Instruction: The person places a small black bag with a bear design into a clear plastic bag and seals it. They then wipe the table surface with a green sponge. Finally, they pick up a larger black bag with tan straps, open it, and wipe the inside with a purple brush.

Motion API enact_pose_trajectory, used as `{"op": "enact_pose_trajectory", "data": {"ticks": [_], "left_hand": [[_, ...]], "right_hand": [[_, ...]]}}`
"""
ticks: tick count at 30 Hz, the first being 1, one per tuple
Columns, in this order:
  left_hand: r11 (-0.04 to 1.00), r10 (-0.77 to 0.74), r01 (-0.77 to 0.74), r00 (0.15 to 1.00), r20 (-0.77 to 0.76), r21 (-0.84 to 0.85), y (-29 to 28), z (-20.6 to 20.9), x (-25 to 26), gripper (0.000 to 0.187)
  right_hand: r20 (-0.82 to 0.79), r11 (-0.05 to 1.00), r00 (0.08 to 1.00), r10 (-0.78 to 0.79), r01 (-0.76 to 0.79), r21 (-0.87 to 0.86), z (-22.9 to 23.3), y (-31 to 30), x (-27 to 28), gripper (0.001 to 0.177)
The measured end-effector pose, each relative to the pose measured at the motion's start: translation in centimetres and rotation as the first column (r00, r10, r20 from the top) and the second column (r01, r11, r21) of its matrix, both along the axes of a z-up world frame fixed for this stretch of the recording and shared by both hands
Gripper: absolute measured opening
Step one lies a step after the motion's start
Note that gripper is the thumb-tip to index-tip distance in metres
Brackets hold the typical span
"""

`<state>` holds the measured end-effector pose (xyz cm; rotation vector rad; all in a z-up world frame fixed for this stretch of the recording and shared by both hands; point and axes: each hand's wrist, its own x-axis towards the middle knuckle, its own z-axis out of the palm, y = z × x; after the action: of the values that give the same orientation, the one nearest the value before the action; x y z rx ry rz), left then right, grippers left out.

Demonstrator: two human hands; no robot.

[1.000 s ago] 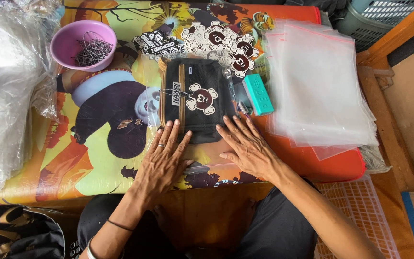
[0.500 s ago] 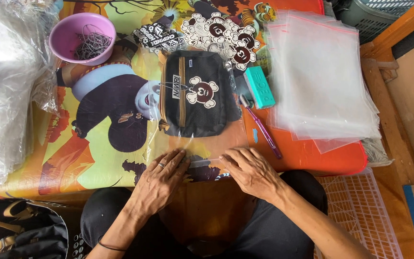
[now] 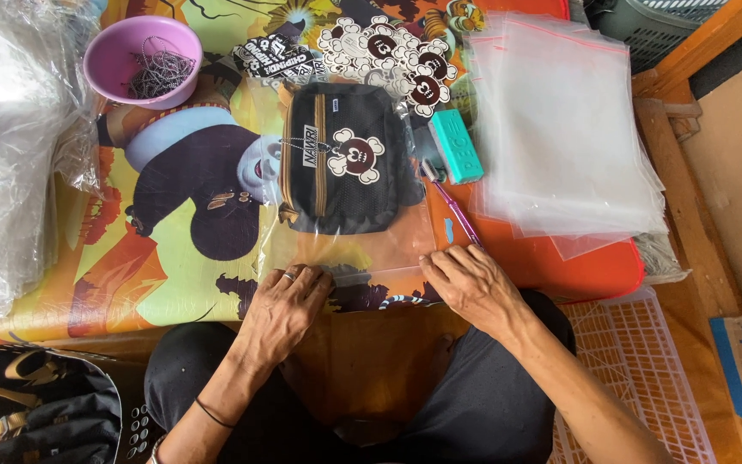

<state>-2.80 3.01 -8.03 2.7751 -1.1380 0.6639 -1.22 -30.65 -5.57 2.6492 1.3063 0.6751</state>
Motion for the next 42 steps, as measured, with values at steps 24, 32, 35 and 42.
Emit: {"op": "enact_pose_trajectory", "data": {"ticks": [24,32,35,42], "left_hand": [[0.979,-0.100,0.120,0.988,0.119,-0.167,-6.1,-0.8,2.5,0.010],[0.959,-0.115,0.143,0.985,0.126,-0.245,-6.2,0.0,2.7,0.007],[0.960,-0.107,0.139,0.984,0.140,-0.243,-6.2,-1.1,3.3,0.007],[0.944,-0.076,0.111,0.990,0.123,-0.312,-6.5,-0.1,3.3,0.006]], "right_hand": [[-0.102,0.978,0.994,0.039,-0.017,0.207,1.0,-0.2,0.2,0.045],[-0.090,0.955,0.993,0.075,-0.045,0.294,2.1,0.1,0.5,0.041],[-0.047,0.962,0.993,0.108,-0.093,0.256,1.3,0.3,0.5,0.040],[0.091,0.978,0.992,0.091,-0.106,0.177,0.5,-0.2,1.3,0.042]]}}
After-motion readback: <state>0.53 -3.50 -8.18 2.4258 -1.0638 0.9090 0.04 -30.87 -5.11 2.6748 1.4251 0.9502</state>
